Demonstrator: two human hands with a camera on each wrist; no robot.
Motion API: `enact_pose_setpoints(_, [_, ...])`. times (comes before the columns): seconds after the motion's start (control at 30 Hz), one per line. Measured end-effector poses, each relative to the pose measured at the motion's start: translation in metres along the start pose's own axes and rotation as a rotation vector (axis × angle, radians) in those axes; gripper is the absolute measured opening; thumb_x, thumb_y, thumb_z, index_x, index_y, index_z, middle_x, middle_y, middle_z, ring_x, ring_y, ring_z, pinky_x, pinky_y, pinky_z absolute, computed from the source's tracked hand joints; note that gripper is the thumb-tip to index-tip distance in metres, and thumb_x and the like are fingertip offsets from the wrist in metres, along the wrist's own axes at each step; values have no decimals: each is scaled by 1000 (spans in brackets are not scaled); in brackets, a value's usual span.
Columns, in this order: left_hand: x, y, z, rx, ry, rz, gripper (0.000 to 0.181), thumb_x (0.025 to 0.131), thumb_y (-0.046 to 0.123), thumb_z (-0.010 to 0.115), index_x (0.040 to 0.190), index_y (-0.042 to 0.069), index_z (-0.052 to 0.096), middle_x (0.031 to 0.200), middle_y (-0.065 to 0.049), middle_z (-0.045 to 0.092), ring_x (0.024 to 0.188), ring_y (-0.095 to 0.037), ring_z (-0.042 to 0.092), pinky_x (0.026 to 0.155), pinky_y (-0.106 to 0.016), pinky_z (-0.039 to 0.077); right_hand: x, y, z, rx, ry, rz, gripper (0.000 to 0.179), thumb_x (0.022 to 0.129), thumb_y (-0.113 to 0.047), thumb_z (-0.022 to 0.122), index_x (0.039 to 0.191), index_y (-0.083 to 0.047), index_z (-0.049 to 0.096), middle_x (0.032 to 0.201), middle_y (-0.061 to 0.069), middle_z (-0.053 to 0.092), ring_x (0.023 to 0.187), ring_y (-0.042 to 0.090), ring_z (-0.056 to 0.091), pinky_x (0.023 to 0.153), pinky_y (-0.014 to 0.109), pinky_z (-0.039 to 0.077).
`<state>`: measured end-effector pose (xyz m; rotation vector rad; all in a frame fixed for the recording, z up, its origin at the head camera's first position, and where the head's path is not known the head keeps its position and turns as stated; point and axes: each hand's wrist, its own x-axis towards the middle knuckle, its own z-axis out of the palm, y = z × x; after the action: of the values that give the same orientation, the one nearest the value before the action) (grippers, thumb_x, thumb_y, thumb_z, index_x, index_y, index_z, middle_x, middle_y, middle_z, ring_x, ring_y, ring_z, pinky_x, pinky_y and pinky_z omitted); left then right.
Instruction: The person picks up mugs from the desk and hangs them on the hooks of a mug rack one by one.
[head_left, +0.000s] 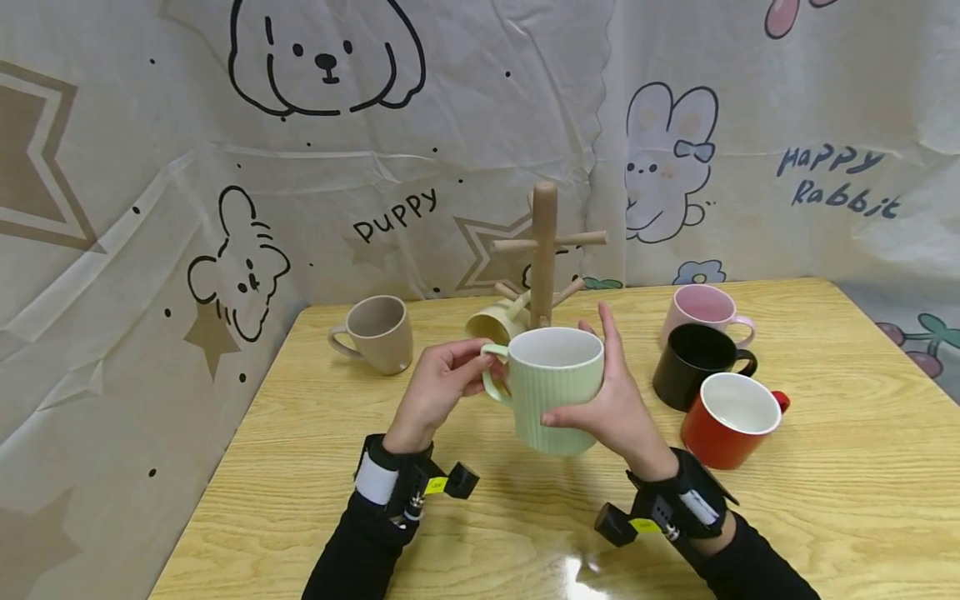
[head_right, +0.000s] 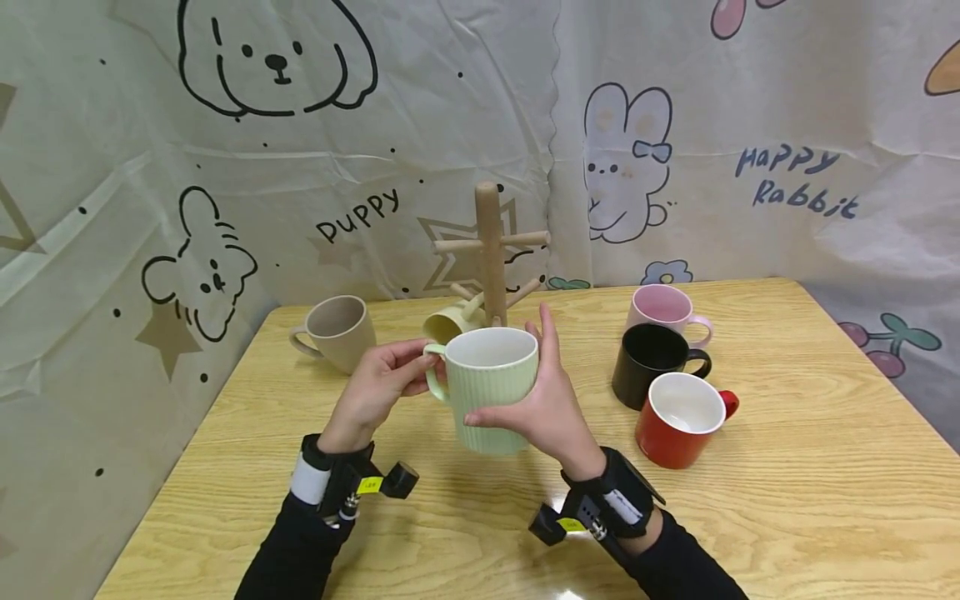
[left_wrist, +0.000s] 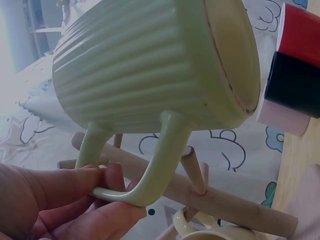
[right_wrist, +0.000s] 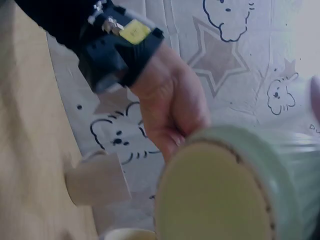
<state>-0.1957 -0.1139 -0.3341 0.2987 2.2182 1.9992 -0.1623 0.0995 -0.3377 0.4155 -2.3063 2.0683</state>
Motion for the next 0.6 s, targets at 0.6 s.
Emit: enact_pose_setpoints(0.6, [1, 0, -7, 51, -25, 22, 24, 91, 8, 56, 111, -3, 62, 104, -19, 65, 87, -13, 66, 78, -32, 55, -4, 3, 16, -32, 89, 17, 85, 64, -5, 81, 134, -6, 32, 123, 13, 50, 105, 26, 51, 84, 34, 45])
